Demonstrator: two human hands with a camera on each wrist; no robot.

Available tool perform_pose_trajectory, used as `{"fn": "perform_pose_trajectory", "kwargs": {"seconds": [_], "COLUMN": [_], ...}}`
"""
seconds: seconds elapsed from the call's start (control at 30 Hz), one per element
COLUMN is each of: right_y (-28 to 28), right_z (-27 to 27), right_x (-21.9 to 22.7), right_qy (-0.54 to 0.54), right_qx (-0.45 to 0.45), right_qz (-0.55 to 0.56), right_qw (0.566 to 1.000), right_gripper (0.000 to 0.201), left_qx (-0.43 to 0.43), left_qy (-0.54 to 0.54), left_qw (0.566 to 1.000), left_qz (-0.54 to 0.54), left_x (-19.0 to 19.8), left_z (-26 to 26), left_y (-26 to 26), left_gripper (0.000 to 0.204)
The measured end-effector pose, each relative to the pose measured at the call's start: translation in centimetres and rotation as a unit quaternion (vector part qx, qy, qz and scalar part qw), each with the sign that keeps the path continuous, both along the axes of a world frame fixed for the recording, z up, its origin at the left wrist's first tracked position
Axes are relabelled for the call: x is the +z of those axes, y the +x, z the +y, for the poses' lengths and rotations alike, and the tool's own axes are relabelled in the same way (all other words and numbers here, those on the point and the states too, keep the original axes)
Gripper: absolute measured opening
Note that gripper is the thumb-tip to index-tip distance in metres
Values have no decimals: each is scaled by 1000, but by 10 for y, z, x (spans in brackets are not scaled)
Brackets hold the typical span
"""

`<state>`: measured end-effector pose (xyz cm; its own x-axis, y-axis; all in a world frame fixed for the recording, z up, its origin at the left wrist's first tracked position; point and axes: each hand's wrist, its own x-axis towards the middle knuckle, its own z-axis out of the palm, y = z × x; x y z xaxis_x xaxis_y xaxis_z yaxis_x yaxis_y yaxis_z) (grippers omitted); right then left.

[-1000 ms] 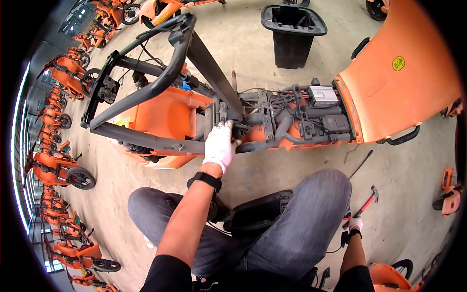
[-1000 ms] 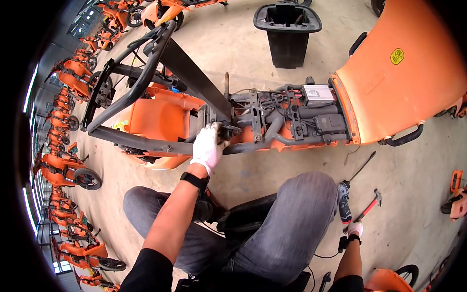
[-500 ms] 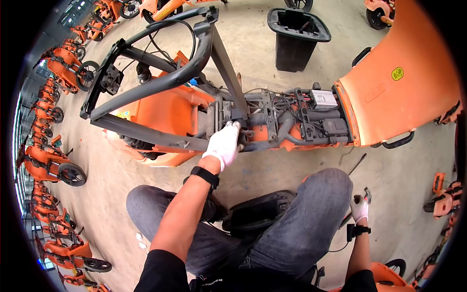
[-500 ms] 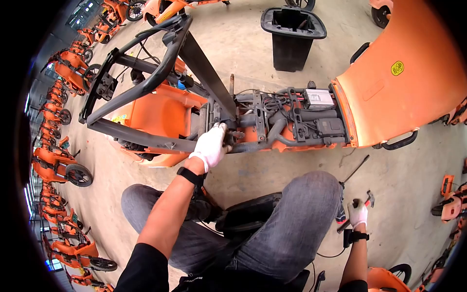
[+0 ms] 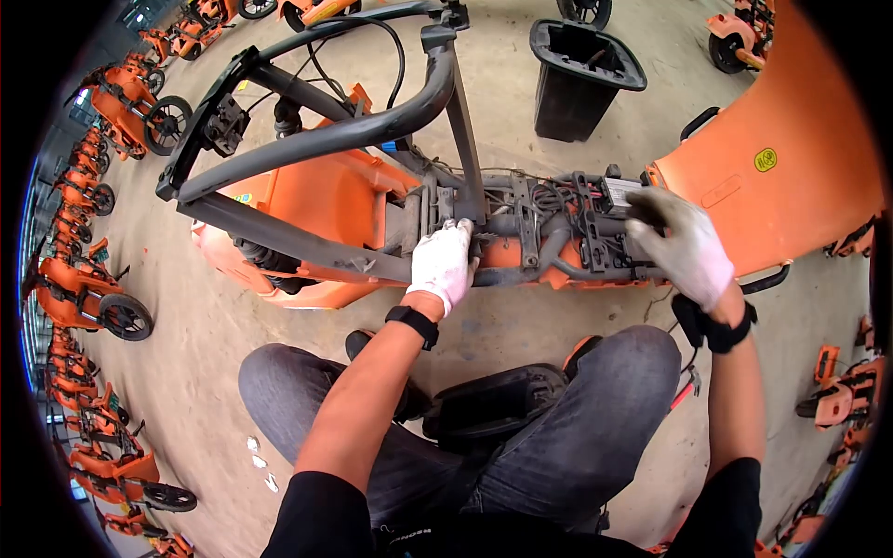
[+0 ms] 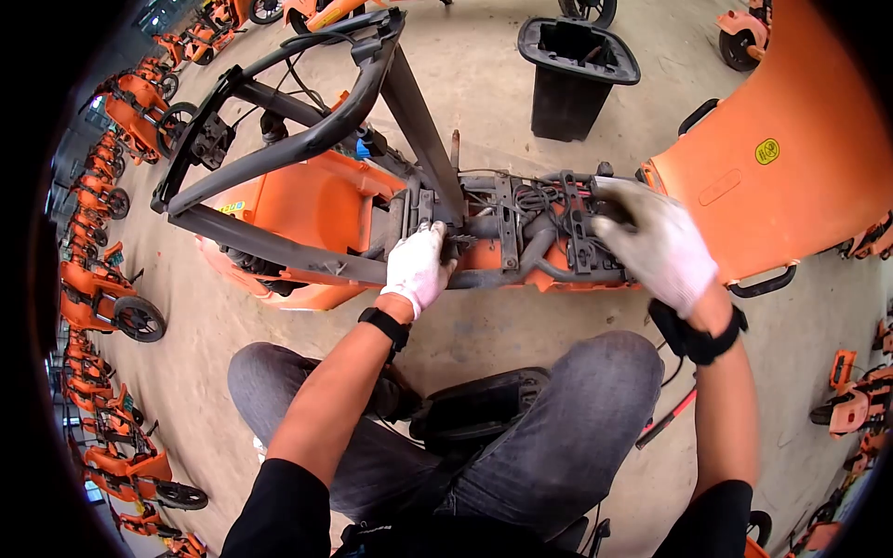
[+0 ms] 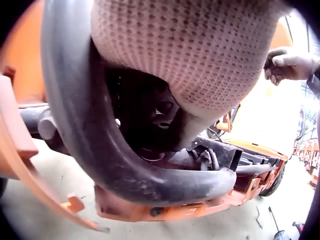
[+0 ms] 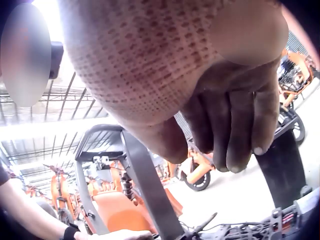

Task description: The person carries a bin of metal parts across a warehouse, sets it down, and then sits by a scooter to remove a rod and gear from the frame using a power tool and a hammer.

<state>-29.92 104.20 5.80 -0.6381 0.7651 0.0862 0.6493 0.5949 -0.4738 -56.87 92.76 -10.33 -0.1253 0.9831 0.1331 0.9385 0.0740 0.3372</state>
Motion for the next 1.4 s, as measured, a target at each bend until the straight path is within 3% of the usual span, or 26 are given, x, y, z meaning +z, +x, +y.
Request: {"fn": "perform_pose_trajectory", "kwargs": {"seconds": [0.1, 0.17, 0.3, 0.37, 0.47, 0.6, 0.8, 0.93, 1.0, 1.1, 1.13, 1.23, 1.3, 1.33, 1.4], "right_y": [-40, -61, -104, -117, -135, -132, -131, -131, -131, -125, -122, -113, -104, -94, -71], "right_z": [7, 8, 6, 5, 2, 2, 1, -2, -2, -23, -30, -23, -11, -2, 18], "right_x": [-10, -30, -56, -74, -91, -118, -140, -142, -136, -128, -134, -111, -98, -89, -73], "right_qy": [-25, -35, -197, -129, -132, -167, -129, -110, -84, 7, -8, -37, -48, -64, -2], "right_qx": [97, 175, 231, 302, 263, 235, 269, 311, 322, 420, 413, 421, 407, 374, 319], "right_qz": [-52, -84, -230, -249, -244, -197, -173, -134, -118, -188, -188, -130, -125, -124, -92], "right_qw": [994, 980, 924, 911, 924, 937, 939, 934, 935, 888, 891, 897, 903, 917, 943], "right_gripper": [37, 38, 39, 37, 36, 34, 28, 24, 22, 21, 18, 18, 17, 15, 17], "left_qx": [-9, -23, 1, -12, -23, -36, -7, -38, -55, -69, -90, -94, -93, -64, 83], "left_qy": [-5, -101, -68, -92, -31, -102, -101, -144, -110, -168, -188, -193, -264, -240, -195], "left_qw": [1000, 994, 995, 990, 996, 985, 986, 982, 986, 983, 978, 973, 913, 908, 912], "left_qz": [-1, -46, -69, -106, -83, -133, -134, -114, -109, -40, -14, -82, -298, -336, -350], "left_x": [4, 16, 11, 11, 1, 6, 15, 23, 26, 29, 31, 51, 70, 60, 41], "left_z": [0, -9, -14, -11, -11, -3, -4, -8, -10, -25, -31, -36, -34, -35, -29], "left_y": [-2, -2, 0, -6, -9, -17, -15, -16, -11, 5, 8, 1, -10, -18, -24], "left_gripper": [33, 34, 33, 33, 32, 32, 34, 39, 36, 24, 23, 24, 27, 29, 30]}}
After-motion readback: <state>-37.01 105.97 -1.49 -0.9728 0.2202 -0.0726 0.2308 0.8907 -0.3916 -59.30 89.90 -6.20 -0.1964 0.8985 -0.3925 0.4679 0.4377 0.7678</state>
